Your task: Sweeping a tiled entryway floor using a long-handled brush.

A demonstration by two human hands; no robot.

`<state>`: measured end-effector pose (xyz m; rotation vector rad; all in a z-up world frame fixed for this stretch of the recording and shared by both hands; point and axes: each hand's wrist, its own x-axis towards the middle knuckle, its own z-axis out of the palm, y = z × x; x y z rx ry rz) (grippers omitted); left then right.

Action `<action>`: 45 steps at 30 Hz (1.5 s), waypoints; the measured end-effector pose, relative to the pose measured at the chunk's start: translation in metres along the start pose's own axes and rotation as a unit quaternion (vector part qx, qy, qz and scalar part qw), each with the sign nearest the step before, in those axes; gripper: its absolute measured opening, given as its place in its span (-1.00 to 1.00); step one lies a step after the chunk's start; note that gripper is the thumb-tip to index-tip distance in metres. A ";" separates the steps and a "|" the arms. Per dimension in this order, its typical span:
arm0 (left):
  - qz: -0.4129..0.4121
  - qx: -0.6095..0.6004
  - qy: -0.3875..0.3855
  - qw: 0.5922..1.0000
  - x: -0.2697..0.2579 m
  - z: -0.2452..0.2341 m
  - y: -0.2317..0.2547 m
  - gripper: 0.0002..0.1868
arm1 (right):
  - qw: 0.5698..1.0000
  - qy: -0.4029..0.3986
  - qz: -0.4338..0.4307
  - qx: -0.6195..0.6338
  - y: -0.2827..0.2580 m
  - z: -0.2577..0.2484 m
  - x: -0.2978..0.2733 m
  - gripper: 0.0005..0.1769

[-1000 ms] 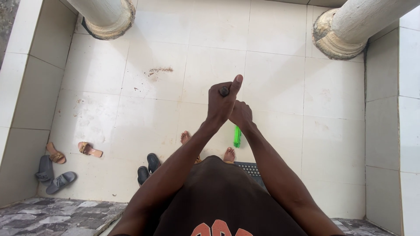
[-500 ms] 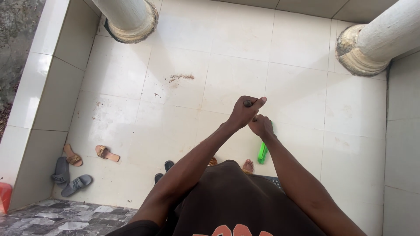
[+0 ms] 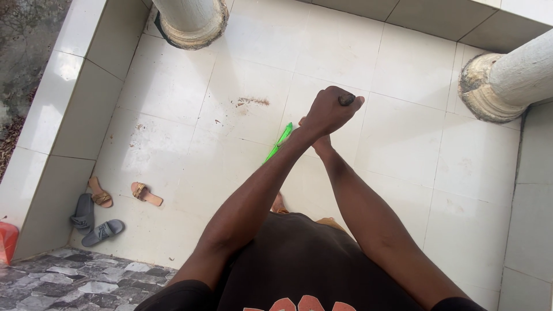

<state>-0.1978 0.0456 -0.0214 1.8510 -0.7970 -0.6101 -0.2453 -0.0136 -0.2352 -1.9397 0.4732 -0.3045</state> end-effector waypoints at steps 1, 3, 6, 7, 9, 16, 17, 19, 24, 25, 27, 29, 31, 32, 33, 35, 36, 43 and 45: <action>0.000 0.001 0.000 1.000 -0.001 -0.006 0.002 -0.37 | 1.000 0.000 -0.001 0.001 -0.011 -0.006 0.002 -0.54; 0.018 -0.027 -0.020 0.999 -0.003 -0.006 0.010 -0.37 | 0.979 -0.012 -0.106 -0.172 -0.027 -0.030 0.000 -0.46; 0.030 -0.075 -0.034 0.996 -0.007 -0.009 0.035 -0.38 | 0.980 -0.056 0.086 -0.172 -0.111 -0.075 -0.019 -0.57; 0.030 -0.076 -0.038 0.996 -0.006 -0.003 0.036 -0.38 | 0.980 -0.054 0.089 -0.172 -0.114 -0.087 -0.022 -0.57; 0.016 -0.140 -0.056 0.988 -0.004 0.013 0.041 -0.40 | 0.922 -0.098 0.252 -0.278 -0.119 -0.115 -0.031 -0.58; -0.028 -0.246 -0.135 0.960 -0.028 0.118 -0.012 -0.44 | 0.898 -0.054 0.271 -0.341 0.081 -0.185 -0.085 -0.61; -0.039 -0.263 -0.129 0.955 -0.036 0.130 -0.021 -0.45 | 0.899 -0.061 0.270 -0.339 0.097 -0.188 -0.093 -0.60; -0.040 -0.278 -0.122 0.952 -0.033 0.144 -0.034 -0.46 | 0.902 -0.063 0.261 -0.337 0.126 -0.190 -0.090 -0.59; -0.032 -0.189 -0.088 0.977 -0.006 0.142 -0.023 -0.43 | 0.919 -0.055 0.267 -0.286 0.109 -0.172 -0.076 -0.70; -0.031 -0.188 -0.087 0.978 0.001 0.133 -0.003 -0.43 | 0.920 -0.055 0.265 -0.285 0.097 -0.171 -0.065 -0.70; -0.041 -0.144 -0.077 0.986 0.016 0.115 0.037 -0.42 | 0.933 -0.007 0.271 -0.235 0.073 -0.169 -0.043 -0.69; -0.045 -0.132 -0.074 0.987 0.033 0.117 0.069 -0.41 | 0.938 0.005 0.279 -0.205 0.048 -0.177 -0.025 -0.63; -0.048 -0.119 -0.069 0.989 0.052 0.129 0.086 -0.41 | 0.943 0.016 0.285 -0.174 0.025 -0.199 -0.018 -0.56; -0.019 -0.074 -0.062 0.995 0.061 0.142 0.087 -0.38 | 0.944 0.012 0.280 -0.176 0.008 -0.210 -0.019 -0.57; 0.011 -0.029 -0.055 0.998 0.069 0.156 0.087 -0.35 | 0.945 0.009 0.276 -0.178 -0.015 -0.216 -0.020 -0.57; 0.019 -0.003 -0.068 0.998 0.074 0.189 0.093 -0.36 | 0.945 0.003 0.271 -0.181 0.002 -0.230 -0.025 -0.59; 0.025 0.020 -0.075 0.997 0.078 0.206 0.096 -0.36 | 0.946 0.000 0.268 -0.183 0.011 -0.238 -0.026 -0.60; -0.004 0.035 -0.149 0.988 0.059 0.276 0.126 -0.32 | 0.944 -0.009 0.272 -0.188 0.120 -0.275 -0.062 -0.64; 0.059 0.009 -0.132 0.990 0.062 0.282 0.131 -0.31 | 0.940 -0.009 0.282 -0.190 0.116 -0.295 -0.067 -0.66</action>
